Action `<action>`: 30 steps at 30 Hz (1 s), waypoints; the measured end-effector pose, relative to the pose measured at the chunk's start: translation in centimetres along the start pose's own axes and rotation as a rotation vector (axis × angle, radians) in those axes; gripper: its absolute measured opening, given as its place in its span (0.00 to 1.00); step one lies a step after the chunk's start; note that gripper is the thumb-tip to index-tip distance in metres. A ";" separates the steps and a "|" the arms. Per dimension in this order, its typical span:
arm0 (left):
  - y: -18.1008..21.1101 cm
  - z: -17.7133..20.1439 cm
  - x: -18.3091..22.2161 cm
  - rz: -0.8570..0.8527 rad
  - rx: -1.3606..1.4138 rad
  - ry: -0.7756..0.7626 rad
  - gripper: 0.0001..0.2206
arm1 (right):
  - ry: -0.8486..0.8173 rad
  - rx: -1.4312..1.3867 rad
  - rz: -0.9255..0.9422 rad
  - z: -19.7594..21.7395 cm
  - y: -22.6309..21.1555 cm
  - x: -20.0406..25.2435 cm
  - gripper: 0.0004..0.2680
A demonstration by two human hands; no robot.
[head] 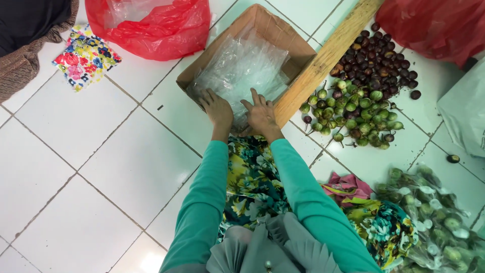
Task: Packaging small green fruits into individual plastic bags after wiping them with a cloth.
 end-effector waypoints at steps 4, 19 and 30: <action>0.2 -0.2 -0.2 -0.033 0.038 0.042 0.20 | -0.047 -0.050 -0.012 3.7 -1.9 2.4 0.20; 2.1 5.7 19.6 -0.939 0.358 1.086 0.17 | 0.732 0.244 0.315 5.6 0.4 10.0 0.07; 8.3 -8.6 20.5 -1.233 -0.140 0.589 0.09 | 0.620 0.144 0.351 -6.3 5.4 27.8 0.04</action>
Point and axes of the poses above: each hand's wrist, its own x-axis away from the middle knuckle, its own z-axis out of the back of the hand, y = z × x, the point moved 9 cm from there along -x, towards the middle knuckle, and after that the axes turned 14 degrees about -y, right-handed, at the moved point
